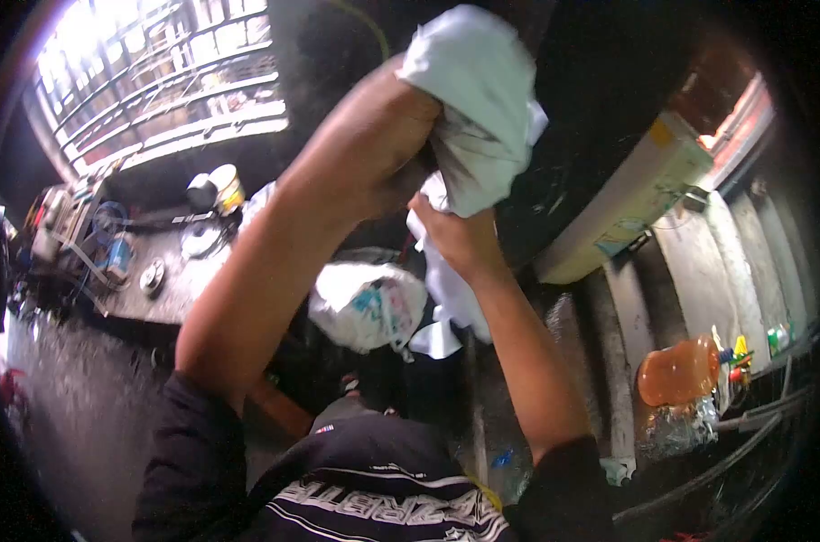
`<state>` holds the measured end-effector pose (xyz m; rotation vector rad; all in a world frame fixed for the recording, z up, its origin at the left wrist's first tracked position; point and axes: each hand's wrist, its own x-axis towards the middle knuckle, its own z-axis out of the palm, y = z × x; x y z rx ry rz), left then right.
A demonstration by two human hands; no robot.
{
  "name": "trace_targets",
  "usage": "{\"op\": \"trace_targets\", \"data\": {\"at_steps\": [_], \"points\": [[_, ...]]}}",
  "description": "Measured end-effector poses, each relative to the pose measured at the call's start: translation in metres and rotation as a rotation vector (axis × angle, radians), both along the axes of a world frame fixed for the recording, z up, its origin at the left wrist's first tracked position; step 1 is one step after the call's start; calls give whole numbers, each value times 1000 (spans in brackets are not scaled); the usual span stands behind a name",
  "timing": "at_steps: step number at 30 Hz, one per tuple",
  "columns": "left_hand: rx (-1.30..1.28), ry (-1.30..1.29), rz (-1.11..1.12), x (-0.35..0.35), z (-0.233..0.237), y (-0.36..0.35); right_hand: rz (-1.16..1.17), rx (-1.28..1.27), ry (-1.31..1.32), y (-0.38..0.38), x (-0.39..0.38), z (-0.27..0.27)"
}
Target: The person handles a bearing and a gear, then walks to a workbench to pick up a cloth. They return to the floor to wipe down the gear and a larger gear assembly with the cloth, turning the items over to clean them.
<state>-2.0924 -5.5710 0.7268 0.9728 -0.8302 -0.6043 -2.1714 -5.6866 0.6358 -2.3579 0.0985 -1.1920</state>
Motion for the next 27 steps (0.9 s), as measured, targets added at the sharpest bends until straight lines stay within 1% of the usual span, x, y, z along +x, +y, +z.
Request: {"op": "trace_targets", "data": {"at_steps": [4,6,8,10,11,13,14,15,16,17,18,19,20,21,22,23,25,26,27], "points": [[167,-710,692,3,-8,149,312,-175,92,90,57,42],[250,-952,885,2,-24,211,441,-261,101,137,77,55],[325,-1123,1015,2,-46,258,551,-343,111,189,90,60],[380,-1233,1147,4,-60,304,641,-396,78,238,102,62],[405,-1273,1212,5,-64,330,674,-386,25,260,108,60],[451,-1333,1336,5,-72,389,794,-317,-164,306,123,44],[476,-1358,1402,3,-77,422,1023,-277,-1,331,129,35],[509,-1391,1472,0,-84,457,1202,-184,193,357,131,19],[546,-1422,1540,-5,-92,492,1390,-17,494,389,128,-6],[584,-1452,1609,-10,-103,527,1600,243,870,422,122,-38],[635,-1483,1680,-13,-116,567,1764,577,1225,457,111,-76],[696,-1515,1743,-19,-131,607,1806,832,1462,494,98,-114],[790,-1525,1795,-26,-149,651,1808,835,1423,529,90,-143],[903,-1511,1821,-36,-168,696,1809,837,1384,563,81,-172],[1063,-1444,1791,-47,-189,745,1780,896,1277,591,88,-209],[1190,-1162,1637,-60,-223,790,1607,715,1269,618,101,-213],[1464,-581,1356,-85,-291,880,1568,331,1085,697,143,-237],[1420,-334,1054,-88,-373,937,1594,355,1080,751,158,-252],[1352,-36,806,-89,-425,973,1604,398,1088,804,167,-264]]}}
